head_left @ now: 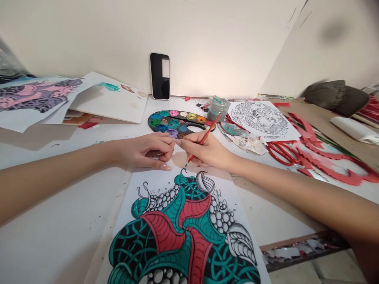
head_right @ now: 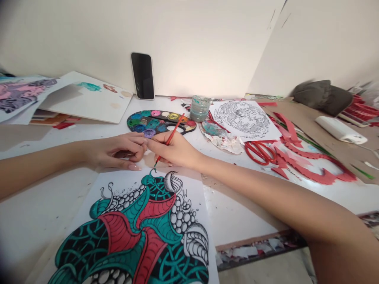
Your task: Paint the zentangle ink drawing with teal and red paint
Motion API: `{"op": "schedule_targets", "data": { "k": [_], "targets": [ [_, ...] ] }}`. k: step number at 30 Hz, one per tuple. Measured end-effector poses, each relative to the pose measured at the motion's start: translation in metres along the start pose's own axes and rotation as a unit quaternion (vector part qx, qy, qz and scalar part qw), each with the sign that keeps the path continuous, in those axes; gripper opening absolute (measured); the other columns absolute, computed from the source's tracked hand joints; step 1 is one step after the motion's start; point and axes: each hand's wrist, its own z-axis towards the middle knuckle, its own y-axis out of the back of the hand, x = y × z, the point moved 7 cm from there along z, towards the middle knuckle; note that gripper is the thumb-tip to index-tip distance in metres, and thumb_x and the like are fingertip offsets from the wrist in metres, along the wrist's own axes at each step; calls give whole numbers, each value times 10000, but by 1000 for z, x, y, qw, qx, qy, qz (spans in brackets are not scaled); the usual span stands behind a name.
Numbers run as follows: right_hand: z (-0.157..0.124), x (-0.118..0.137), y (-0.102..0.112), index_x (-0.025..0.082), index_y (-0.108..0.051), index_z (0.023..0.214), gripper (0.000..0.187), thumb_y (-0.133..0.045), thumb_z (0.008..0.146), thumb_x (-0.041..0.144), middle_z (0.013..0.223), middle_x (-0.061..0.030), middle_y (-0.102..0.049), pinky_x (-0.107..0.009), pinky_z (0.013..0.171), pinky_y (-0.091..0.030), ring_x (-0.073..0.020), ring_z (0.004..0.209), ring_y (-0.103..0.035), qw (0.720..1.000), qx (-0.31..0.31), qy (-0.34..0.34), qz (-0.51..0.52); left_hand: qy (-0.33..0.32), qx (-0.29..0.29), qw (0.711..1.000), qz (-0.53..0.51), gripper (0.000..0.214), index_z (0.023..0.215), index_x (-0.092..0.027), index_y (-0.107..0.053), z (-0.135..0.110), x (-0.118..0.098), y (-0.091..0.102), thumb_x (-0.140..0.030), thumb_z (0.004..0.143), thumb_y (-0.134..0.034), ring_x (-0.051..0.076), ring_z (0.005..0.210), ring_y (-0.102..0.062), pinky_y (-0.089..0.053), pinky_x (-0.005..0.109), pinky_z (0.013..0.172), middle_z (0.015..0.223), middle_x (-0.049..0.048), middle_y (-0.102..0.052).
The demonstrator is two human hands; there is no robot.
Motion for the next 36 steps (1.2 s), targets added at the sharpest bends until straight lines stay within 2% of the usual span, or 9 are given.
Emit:
{"op": "schedule_targets", "data": {
  "k": [4,8,12,15,17,19,23,30,36],
  "targets": [
    [2,-5,1,179,-474,593,484,-790,852,438,437,100,-438,-165,303,-195,-13,320,-313,1000,-14,-24,9,-16,-7,1000,3,350,672,-205,-447,2,0,0,-278,931,-672,169,704,-411,-319,311,781,628,-33,-418],
    [9,5,5,181,-488,615,551,-667,910,611,463,82,-443,-178,328,-224,-23,346,-335,997,-10,-41,-70,-28,2,1000,6,326,689,-201,-478,0,3,-2,-298,960,-631,168,724,-410,-304,305,724,697,-12,-453],
    [26,68,42,161,-527,582,639,-611,899,709,447,41,-431,-196,400,-281,-57,413,-392,976,-91,-23,-194,-20,1,1000,-5,322,702,-194,-498,-2,8,-1,-323,966,-629,167,745,-423,-303,305,727,758,-3,-478],
    [35,133,77,122,-630,662,688,-395,1019,661,586,-20,-554,-203,523,-381,-90,543,-516,952,-126,36,-277,-20,3,1000,-12,330,699,-191,-496,-2,9,-1,-329,965,-636,163,735,-414,-297,308,732,754,-8,-474],
    [36,168,102,123,-642,739,594,-374,1050,553,712,-39,-617,-246,680,-485,-108,638,-567,905,-189,86,-372,-23,5,1000,-12,327,703,-190,-499,-2,9,-2,-327,967,-636,158,732,-414,-291,309,734,760,-12,-476],
    [33,182,132,165,-552,658,449,-456,1018,416,660,-40,-584,-335,752,-537,-129,586,-557,847,-294,73,-437,-28,5,1000,-9,320,710,-191,-500,-2,9,-2,-319,971,-634,154,735,-414,-290,309,744,763,-16,-473],
    [40,154,167,217,-523,633,440,-608,950,509,607,-21,-529,-316,691,-543,-127,586,-461,829,-325,-32,-455,-30,4,999,-9,319,720,-191,-493,-2,8,-2,-319,979,-628,149,744,-407,-289,303,750,771,-20,-466],
    [46,98,192,189,-593,624,394,-780,839,462,560,-3,-492,-285,556,-442,-113,542,-421,828,-250,-176,-470,-3,12,1000,-10,335,710,-189,-487,0,4,-1,-338,974,-630,153,760,-411,-294,303,761,778,-17,-466],
    [46,90,192,189,-702,688,287,-770,867,402,717,-31,-577,-259,534,-400,-107,595,-445,854,-176,-186,-453,3,7,1000,-14,348,705,-189,-487,0,3,0,-365,970,-630,158,758,-405,-295,307,751,775,-13,-454]
  ]
}}
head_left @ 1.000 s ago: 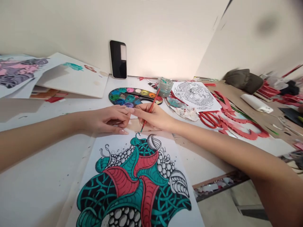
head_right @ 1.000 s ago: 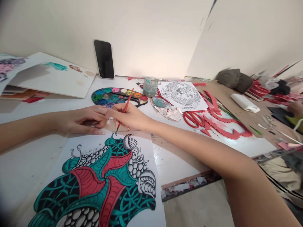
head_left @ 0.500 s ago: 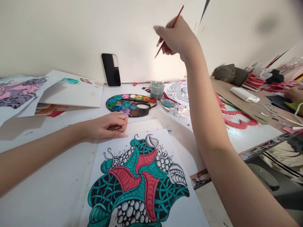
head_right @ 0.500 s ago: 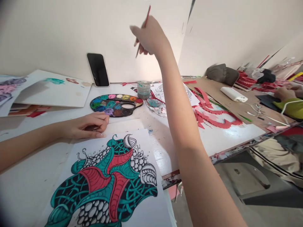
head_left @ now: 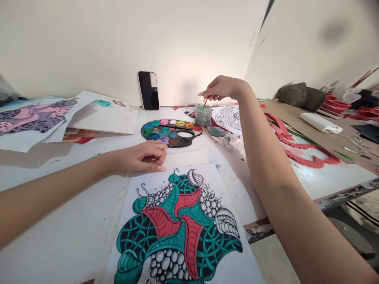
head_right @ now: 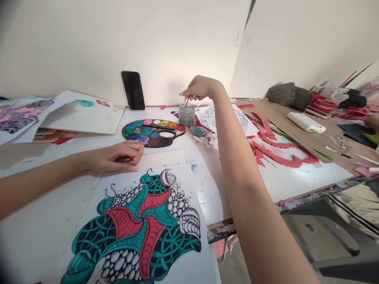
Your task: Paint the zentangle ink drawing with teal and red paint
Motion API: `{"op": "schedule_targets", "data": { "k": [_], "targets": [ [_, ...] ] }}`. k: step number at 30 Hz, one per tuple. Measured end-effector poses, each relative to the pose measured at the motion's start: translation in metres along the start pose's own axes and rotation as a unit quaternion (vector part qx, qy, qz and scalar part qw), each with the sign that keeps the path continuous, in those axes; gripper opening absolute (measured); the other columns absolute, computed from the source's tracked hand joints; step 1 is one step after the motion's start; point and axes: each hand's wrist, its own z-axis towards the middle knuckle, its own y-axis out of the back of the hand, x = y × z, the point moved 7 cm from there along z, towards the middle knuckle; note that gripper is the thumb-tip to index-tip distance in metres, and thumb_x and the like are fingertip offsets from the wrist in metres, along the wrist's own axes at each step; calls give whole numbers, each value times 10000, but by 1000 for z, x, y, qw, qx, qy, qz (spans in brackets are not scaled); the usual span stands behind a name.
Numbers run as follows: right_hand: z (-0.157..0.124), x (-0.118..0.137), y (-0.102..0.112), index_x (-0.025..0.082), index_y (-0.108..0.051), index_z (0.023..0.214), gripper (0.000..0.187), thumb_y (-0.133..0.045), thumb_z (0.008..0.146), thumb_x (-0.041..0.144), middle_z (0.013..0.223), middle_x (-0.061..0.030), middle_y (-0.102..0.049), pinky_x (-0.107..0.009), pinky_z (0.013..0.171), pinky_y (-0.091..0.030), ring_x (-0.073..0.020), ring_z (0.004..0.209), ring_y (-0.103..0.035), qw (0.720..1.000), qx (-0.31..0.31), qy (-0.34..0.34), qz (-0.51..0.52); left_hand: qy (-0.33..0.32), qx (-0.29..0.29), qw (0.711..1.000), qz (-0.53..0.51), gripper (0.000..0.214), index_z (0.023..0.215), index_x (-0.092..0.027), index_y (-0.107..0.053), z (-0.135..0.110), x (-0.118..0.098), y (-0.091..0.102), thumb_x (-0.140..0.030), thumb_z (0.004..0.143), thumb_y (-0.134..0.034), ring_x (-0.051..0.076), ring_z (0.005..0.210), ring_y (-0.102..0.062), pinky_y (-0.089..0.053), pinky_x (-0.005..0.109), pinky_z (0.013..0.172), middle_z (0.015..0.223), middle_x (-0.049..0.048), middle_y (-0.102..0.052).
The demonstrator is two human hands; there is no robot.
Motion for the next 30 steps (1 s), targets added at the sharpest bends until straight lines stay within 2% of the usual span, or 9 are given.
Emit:
{"op": "schedule_targets", "data": {
  "k": [4,7,10,13,15,18,22,26,30],
  "targets": [
    [0,6,-6,190,-748,746,193,-772,880,327,726,-29,-622,-226,609,-465,-114,670,-536,996,37,56,56,8,8,1000,3,352,709,-188,-486,0,1,-1,-374,974,-625,160,763,-403,-296,311,753,782,-10,-450],
    [-1,6,2,192,-730,720,201,-767,881,306,697,-15,-643,-236,678,-493,-114,673,-559,993,0,96,71,11,2,1000,5,354,710,-188,-483,-1,1,-1,-378,973,-624,161,762,-402,-296,313,743,781,-8,-449],
    [-2,-4,13,199,-723,698,220,-779,864,331,698,-20,-674,-277,741,-508,-140,703,-599,996,-31,78,4,12,-1,1000,7,357,710,-189,-486,-2,1,-1,-388,972,-625,162,757,-401,-297,318,742,775,-7,-449],
    [-6,-11,10,209,-744,692,220,-813,816,377,712,-32,-701,-311,796,-537,-186,763,-656,997,33,45,-48,21,-1,1000,6,367,706,-188,-487,-2,3,-2,-402,971,-624,161,749,-397,-303,323,744,776,-4,-453],
    [-10,-9,7,206,-762,735,206,-807,815,389,733,-38,-711,-313,823,-554,-187,776,-663,996,64,50,-33,23,-1,1000,3,372,701,-189,-487,-2,3,-2,-408,971,-621,163,745,-397,-304,326,738,775,-2,-452],
    [-11,-1,13,195,-753,803,179,-773,851,366,803,-41,-723,-303,864,-559,-161,790,-646,997,25,77,0,17,-5,1000,-2,374,693,-191,-484,-2,1,-1,-404,967,-623,167,738,-398,-303,331,729,764,0,-446],
    [-12,0,13,194,-731,711,201,-775,849,333,797,-58,-723,-356,886,-550,-199,820,-665,997,25,48,-53,18,-6,1000,-2,369,693,-191,-480,-1,1,-1,-392,966,-627,164,730,-393,-302,331,729,759,-3,-441],
    [-34,13,39,192,-736,792,245,-733,897,413,861,-66,-728,-363,904,-512,-175,832,-633,993,-24,69,-94,14,-4,1000,-1,361,696,-192,-489,-1,1,-1,-387,963,-634,164,735,-397,-302,329,730,761,-3,-444],
    [-63,18,74,182,-738,776,239,-751,894,390,783,-32,-688,-287,799,-501,-109,745,-588,989,-96,101,-54,16,-5,1000,-2,366,697,-193,-490,-1,2,-1,-398,966,-631,163,731,-391,-303,328,732,761,-5,-442]
  ]
}}
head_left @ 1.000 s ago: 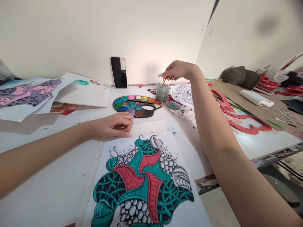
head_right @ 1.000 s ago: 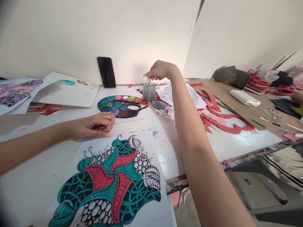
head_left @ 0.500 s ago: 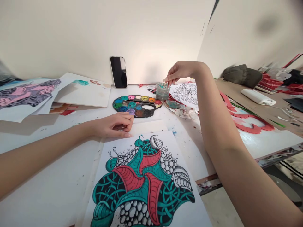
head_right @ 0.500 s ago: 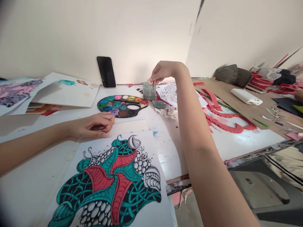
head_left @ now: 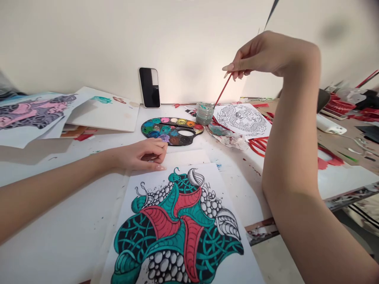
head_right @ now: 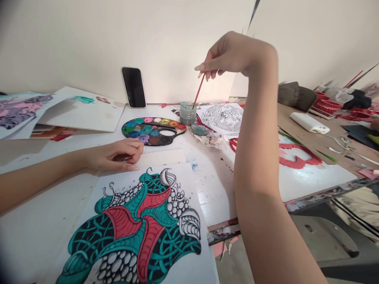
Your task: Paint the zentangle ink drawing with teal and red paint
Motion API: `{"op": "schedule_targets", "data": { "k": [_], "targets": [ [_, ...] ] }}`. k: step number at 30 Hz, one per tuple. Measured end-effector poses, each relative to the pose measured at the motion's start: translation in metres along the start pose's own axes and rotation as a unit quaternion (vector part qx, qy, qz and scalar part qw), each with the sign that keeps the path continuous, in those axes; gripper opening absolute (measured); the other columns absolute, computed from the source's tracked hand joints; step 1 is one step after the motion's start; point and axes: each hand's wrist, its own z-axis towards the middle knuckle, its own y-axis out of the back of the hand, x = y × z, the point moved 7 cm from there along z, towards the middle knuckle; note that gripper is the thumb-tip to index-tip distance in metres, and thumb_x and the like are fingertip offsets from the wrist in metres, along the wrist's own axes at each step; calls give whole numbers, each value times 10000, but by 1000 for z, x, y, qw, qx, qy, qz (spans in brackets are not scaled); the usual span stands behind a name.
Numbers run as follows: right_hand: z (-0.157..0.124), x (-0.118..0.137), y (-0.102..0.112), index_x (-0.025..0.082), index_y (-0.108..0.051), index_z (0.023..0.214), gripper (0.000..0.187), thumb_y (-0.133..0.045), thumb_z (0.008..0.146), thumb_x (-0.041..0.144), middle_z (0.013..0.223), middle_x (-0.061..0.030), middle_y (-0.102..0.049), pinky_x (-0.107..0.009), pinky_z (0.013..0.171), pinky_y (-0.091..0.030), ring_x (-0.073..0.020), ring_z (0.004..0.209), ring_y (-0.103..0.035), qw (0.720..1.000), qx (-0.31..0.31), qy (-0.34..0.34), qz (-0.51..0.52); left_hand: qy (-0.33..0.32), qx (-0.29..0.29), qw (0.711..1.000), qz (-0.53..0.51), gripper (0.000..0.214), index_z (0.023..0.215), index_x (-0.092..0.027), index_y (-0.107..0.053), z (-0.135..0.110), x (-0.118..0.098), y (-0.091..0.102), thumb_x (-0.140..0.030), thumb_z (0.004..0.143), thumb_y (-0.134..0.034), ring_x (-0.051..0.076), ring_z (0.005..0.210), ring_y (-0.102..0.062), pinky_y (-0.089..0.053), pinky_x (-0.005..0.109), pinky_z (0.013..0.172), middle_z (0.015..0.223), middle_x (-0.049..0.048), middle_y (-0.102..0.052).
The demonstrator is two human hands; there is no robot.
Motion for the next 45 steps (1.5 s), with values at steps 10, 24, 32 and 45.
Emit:
{"op": "schedule_targets", "data": {
  "k": [10,24,32,45],
  "targets": [
    [4,-54,-67,140,-743,825,106,-716,907,203,979,-86,-784,-208,941,-559,-116,907,-726,956,228,-179,40,0,-1,1000,4,367,685,-192,-504,1,1,0,-398,954,-645,162,717,-406,-306,326,717,754,-1,-461],
    [10,-44,-57,100,-787,812,208,-791,862,301,830,-117,-796,-265,843,-575,-212,916,-760,936,244,-240,-84,32,-13,999,0,374,699,-189,-492,-2,0,0,-400,968,-645,156,738,-405,-317,313,743,742,-12,-461],
    [10,-61,-53,213,-743,653,293,-861,755,461,795,-74,-784,-418,975,-596,-290,942,-768,929,257,-250,-94,106,-42,988,-103,303,849,-202,-452,-8,14,0,-426,993,-598,119,676,-343,-303,253,571,787,-25,-416],
    [21,-75,-58,233,-681,588,384,-884,670,548,762,-56,-763,-470,1015,-576,-312,989,-755,933,271,-232,-56,151,-56,978,-130,220,1037,-227,-450,-17,35,-3,-431,1077,-375,152,804,-420,-409,286,723,950,16,-456]
  ]
}}
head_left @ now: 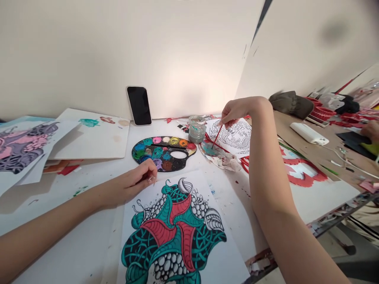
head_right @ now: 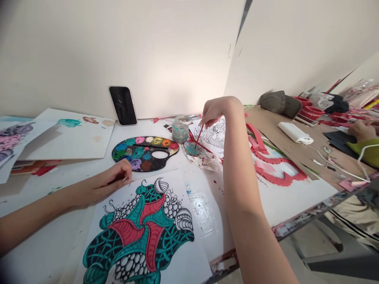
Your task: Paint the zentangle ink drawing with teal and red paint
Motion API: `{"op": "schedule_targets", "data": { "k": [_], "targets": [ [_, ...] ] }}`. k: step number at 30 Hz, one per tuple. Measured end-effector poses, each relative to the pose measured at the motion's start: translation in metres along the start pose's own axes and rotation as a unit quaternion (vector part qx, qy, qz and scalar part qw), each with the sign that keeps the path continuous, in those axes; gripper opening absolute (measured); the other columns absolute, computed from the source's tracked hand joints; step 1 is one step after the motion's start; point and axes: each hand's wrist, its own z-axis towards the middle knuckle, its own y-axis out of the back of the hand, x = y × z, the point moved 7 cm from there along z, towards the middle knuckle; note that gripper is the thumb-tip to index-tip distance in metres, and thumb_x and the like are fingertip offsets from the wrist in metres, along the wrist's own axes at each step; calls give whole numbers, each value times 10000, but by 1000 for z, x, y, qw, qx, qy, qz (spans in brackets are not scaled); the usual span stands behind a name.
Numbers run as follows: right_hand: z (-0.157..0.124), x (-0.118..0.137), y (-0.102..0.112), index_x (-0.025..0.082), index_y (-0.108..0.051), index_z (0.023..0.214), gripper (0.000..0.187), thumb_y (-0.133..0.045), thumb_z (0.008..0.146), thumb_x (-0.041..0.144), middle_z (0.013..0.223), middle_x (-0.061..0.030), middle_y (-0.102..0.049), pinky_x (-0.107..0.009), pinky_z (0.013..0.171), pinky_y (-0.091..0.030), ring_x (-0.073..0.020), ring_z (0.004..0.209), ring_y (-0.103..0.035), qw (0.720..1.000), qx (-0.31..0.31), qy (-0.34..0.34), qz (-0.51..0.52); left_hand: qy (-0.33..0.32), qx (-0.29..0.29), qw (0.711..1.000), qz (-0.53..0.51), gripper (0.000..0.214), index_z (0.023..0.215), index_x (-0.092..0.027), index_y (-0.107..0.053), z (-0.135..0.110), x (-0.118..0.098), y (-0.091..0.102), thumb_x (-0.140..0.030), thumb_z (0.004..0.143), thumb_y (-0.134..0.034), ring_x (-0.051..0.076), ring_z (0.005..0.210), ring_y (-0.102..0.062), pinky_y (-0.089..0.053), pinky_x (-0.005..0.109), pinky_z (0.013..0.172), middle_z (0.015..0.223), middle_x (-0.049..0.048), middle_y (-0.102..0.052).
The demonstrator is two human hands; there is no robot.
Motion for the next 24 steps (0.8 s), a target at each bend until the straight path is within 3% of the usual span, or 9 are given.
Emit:
{"op": "schedule_targets", "data": {
  "k": [11,19,24],
  "targets": [
    [-14,19,6,220,-714,690,369,-785,761,575,880,-62,-783,-445,962,-565,-299,998,-739,998,-24,37,-38,9,2,1000,24,276,1008,-206,-508,3,-15,2,-433,1077,-366,137,775,-436,-408,280,711,953,18,-494],
    [-11,37,-19,207,-736,691,279,-783,783,466,732,-15,-755,-389,908,-580,-231,897,-758,994,81,73,-25,-15,-4,999,34,260,995,-203,-548,6,-20,2,-389,1076,-385,147,816,-472,-415,294,734,978,31,-521],
    [-28,32,-2,181,-736,755,401,-715,845,572,791,-57,-754,-373,901,-539,-229,909,-723,995,14,102,-9,-15,-2,999,37,268,1003,-206,-553,4,-21,2,-379,1082,-365,140,813,-468,-416,290,731,996,29,-516]
  ]
}}
